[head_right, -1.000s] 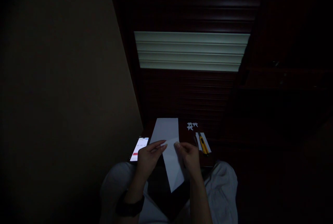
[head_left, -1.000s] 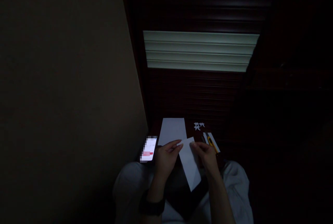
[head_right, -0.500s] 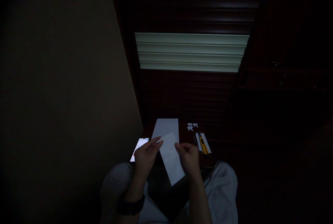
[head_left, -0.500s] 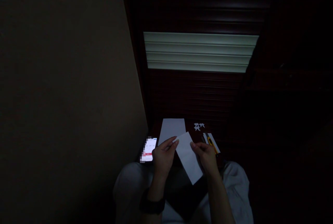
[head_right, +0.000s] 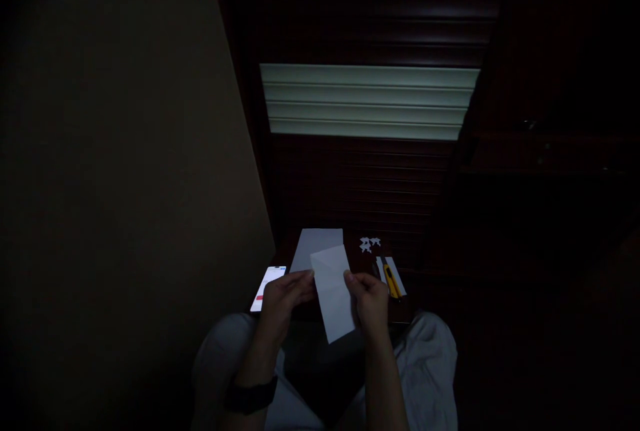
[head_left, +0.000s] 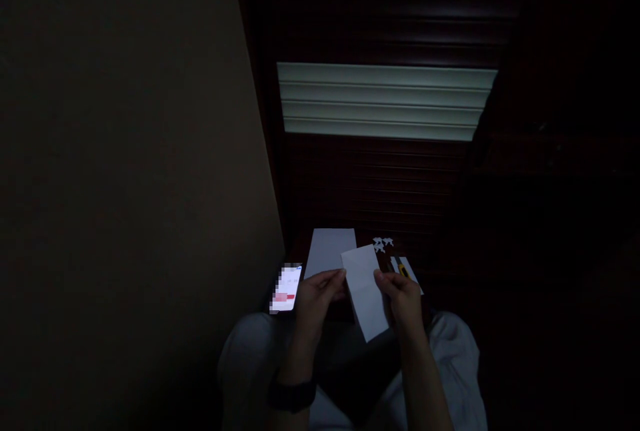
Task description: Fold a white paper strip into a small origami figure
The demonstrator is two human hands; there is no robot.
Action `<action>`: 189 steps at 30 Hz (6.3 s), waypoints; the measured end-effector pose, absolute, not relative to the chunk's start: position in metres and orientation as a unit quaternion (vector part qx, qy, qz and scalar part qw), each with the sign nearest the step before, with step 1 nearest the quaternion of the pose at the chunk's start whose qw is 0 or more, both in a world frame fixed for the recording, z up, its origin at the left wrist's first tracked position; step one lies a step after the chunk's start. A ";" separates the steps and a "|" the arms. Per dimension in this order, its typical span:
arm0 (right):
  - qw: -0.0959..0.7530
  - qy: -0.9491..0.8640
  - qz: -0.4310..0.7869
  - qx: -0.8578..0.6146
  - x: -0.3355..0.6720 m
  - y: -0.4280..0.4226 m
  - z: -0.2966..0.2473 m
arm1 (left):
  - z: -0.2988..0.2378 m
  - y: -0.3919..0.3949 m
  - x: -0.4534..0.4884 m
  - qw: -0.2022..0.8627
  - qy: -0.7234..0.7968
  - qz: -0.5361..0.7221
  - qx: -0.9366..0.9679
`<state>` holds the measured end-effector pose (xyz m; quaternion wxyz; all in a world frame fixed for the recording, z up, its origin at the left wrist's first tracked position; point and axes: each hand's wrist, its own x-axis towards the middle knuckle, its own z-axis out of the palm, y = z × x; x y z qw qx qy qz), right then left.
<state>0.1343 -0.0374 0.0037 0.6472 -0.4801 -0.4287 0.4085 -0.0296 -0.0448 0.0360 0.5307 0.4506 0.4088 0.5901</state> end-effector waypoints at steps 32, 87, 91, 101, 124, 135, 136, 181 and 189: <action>0.646 -0.431 0.301 -0.553 0.129 -0.048 0.021 | 0.020 -0.041 -0.020 0.400 0.481 0.572 0.531; 0.682 -0.403 0.338 -0.509 0.101 -0.042 0.020 | 0.030 -0.047 -0.001 0.254 0.494 0.645 0.525; 0.693 -0.392 0.354 -0.490 0.100 -0.042 0.020 | 0.031 -0.046 -0.001 0.255 0.492 0.640 0.532; 0.676 -0.411 0.388 -0.473 0.098 -0.044 0.020 | 0.031 -0.049 -0.004 0.253 0.507 0.656 0.499; 0.648 -0.447 0.353 -0.506 0.097 -0.044 0.013 | 0.027 -0.050 -0.006 0.238 0.535 0.654 0.479; 0.654 -0.437 0.371 -0.493 0.096 -0.047 0.016 | 0.028 -0.050 -0.006 0.258 0.521 0.668 0.464; 0.654 -0.436 0.375 -0.492 0.096 -0.047 0.017 | 0.029 -0.050 -0.006 0.262 0.516 0.669 0.467; 0.642 -0.431 0.430 -0.467 0.094 -0.044 0.017 | 0.033 -0.047 -0.007 0.264 0.498 0.665 0.489; 0.636 -0.433 0.457 -0.446 0.096 -0.046 0.019 | 0.033 -0.047 -0.008 0.252 0.497 0.667 0.494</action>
